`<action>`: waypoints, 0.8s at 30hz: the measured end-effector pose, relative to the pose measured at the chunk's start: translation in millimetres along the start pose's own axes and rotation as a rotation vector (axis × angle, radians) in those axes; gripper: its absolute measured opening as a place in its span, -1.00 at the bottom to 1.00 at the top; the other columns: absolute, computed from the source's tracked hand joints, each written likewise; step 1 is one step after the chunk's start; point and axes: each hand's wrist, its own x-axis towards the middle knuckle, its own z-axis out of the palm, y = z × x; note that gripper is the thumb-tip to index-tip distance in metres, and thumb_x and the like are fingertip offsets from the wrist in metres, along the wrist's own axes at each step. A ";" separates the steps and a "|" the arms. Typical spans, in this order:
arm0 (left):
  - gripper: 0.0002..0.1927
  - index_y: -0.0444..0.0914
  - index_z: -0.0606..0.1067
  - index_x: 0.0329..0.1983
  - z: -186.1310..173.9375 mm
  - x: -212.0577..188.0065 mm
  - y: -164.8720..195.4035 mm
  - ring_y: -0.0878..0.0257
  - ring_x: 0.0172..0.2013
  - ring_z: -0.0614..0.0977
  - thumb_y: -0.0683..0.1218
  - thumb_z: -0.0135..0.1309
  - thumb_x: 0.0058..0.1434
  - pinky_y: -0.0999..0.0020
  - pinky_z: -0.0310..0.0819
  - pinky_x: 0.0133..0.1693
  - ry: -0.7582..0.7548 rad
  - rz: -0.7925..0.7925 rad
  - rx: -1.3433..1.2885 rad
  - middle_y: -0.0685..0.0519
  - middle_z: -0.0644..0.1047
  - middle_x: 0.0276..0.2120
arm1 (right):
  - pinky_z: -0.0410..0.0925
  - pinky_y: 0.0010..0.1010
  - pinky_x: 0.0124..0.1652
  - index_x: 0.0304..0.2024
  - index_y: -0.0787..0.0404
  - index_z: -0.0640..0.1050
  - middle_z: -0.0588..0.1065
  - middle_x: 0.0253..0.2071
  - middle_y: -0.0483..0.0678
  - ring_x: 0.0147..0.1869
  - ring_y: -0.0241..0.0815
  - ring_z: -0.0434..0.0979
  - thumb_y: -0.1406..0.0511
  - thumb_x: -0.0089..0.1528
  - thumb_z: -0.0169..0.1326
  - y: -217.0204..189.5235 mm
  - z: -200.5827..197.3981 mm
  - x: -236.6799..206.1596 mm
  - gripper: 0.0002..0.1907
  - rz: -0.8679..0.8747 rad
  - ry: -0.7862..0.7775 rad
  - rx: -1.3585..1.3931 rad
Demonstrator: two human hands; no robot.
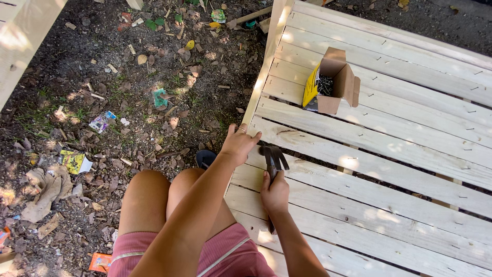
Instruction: The person kneels beside a slatted wooden frame outdoors, takes nails from a cardboard box, positions each nail along the frame's edge rail, and hammers the nails in with a claw hammer, working along the rail one nail at a time.
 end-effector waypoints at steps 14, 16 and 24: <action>-0.46 0.06 0.38 0.37 34.7 -13.6 5.6 -0.05 0.12 0.51 0.25 -0.21 0.38 -0.04 0.38 0.11 0.285 -0.817 -0.830 -0.03 0.43 0.19 | 0.37 0.11 -0.42 -0.30 0.36 0.34 0.51 -0.52 0.32 -0.42 0.41 0.53 0.15 0.35 0.03 2.2 6.1 -0.9 -0.62 -0.017 0.025 -0.033; -0.41 0.08 0.41 0.34 37.9 -11.4 4.0 -0.07 0.24 0.43 0.34 -0.42 0.45 -0.17 0.28 0.20 0.050 -0.889 -0.855 -0.06 0.40 0.23 | 0.37 0.11 -0.42 -0.30 0.36 0.34 0.51 -0.51 0.32 -0.42 0.41 0.53 0.15 0.35 0.03 2.3 5.9 -0.6 -0.62 -0.018 0.027 -0.020; -0.44 0.08 0.27 0.45 33.4 -6.5 4.3 -0.03 0.14 0.53 0.17 -0.44 0.43 -0.36 0.02 0.29 0.290 -1.199 -0.843 -0.03 0.39 0.26 | 0.35 -0.11 -0.50 -0.27 0.31 0.40 0.47 -0.61 0.12 -0.58 0.08 0.49 0.13 0.39 0.00 -7.3 -4.5 -3.1 -0.65 0.034 -0.036 0.169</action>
